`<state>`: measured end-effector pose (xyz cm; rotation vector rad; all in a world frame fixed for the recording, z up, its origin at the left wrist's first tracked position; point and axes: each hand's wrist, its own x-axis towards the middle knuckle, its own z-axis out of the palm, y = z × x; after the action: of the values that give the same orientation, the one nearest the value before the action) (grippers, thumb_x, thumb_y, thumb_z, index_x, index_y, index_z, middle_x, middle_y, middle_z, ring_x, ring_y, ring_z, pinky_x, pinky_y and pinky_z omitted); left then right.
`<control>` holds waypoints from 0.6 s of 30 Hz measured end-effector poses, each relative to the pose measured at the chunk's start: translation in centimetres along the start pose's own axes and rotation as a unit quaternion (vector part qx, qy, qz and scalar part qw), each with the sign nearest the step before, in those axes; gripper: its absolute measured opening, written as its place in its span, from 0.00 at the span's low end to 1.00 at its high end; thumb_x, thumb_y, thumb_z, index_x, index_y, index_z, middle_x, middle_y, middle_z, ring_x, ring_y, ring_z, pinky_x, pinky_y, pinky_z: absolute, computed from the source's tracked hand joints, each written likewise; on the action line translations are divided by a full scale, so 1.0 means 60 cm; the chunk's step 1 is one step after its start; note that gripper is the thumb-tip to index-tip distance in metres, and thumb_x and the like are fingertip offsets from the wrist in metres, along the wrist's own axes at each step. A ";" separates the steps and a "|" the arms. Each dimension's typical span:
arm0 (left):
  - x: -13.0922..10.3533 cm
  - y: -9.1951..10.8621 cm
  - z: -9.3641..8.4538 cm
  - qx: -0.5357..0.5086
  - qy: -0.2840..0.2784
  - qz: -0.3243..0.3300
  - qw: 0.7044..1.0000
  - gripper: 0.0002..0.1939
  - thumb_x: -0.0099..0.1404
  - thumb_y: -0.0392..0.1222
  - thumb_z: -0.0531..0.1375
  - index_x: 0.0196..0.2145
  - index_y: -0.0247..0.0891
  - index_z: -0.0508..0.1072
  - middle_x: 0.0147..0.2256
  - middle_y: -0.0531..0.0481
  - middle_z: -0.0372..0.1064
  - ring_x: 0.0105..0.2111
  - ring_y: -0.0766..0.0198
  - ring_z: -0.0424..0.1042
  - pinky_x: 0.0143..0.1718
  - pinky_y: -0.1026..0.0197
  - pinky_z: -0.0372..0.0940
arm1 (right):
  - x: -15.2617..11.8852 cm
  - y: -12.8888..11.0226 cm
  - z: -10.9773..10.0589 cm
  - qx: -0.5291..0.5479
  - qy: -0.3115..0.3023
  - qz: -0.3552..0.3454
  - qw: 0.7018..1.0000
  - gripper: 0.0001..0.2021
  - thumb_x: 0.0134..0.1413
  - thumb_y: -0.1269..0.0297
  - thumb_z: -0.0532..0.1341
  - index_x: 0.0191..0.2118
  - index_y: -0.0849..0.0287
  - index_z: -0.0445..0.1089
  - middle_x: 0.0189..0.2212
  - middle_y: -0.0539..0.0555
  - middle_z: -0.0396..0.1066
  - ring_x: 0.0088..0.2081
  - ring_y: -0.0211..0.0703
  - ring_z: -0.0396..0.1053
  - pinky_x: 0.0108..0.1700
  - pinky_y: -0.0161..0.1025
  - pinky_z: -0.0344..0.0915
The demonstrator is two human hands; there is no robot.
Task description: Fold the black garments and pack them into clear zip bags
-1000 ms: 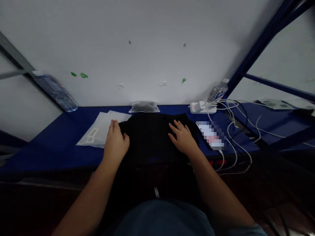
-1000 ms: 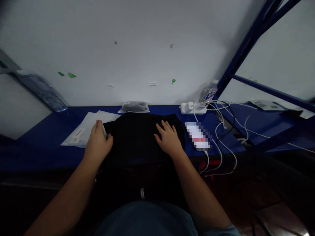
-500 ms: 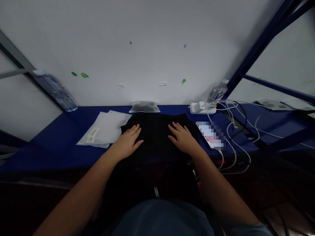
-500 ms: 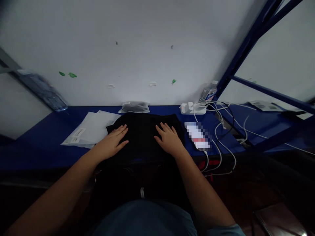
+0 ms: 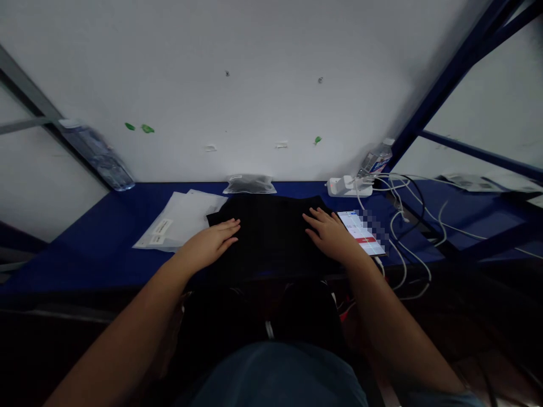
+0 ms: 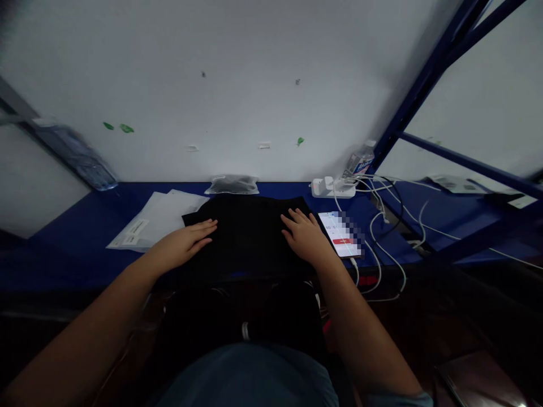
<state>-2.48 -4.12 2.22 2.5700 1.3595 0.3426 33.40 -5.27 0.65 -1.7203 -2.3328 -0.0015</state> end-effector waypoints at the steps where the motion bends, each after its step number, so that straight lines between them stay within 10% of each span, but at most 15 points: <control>1: 0.001 -0.001 0.000 -0.003 0.011 -0.009 1.000 0.25 0.74 0.49 0.49 0.62 0.38 0.69 0.65 0.44 0.62 0.66 0.56 0.61 0.65 0.50 0.59 | 0.003 0.001 0.001 -0.002 -0.003 0.000 1.000 0.25 0.67 0.60 0.55 0.68 0.55 0.61 0.69 0.60 0.57 0.71 0.58 0.51 0.69 0.63 0.49; 13: 0.012 0.021 -0.029 -0.088 0.153 -0.109 0.978 0.20 0.74 0.50 0.50 0.50 0.42 0.78 0.50 0.46 0.78 0.52 0.54 0.75 0.56 0.49 0.68 | 0.004 0.004 -0.010 0.037 0.032 -0.063 0.997 0.23 0.62 0.59 0.62 0.62 0.55 0.69 0.65 0.60 0.63 0.67 0.57 0.59 0.68 0.61 0.54; 18: 0.014 0.001 -0.029 -0.061 0.085 -0.017 0.994 0.20 0.70 0.54 0.57 0.51 0.41 0.77 0.56 0.45 0.73 0.58 0.54 0.70 0.61 0.48 0.64 | -0.008 0.010 -0.015 0.044 0.013 -0.066 0.997 0.30 0.58 0.53 0.66 0.64 0.50 0.66 0.67 0.58 0.60 0.69 0.60 0.54 0.68 0.65 0.51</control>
<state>-2.50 -3.33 3.97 2.4628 1.3898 0.6319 34.28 -5.69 1.34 -1.5143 -2.3846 0.0538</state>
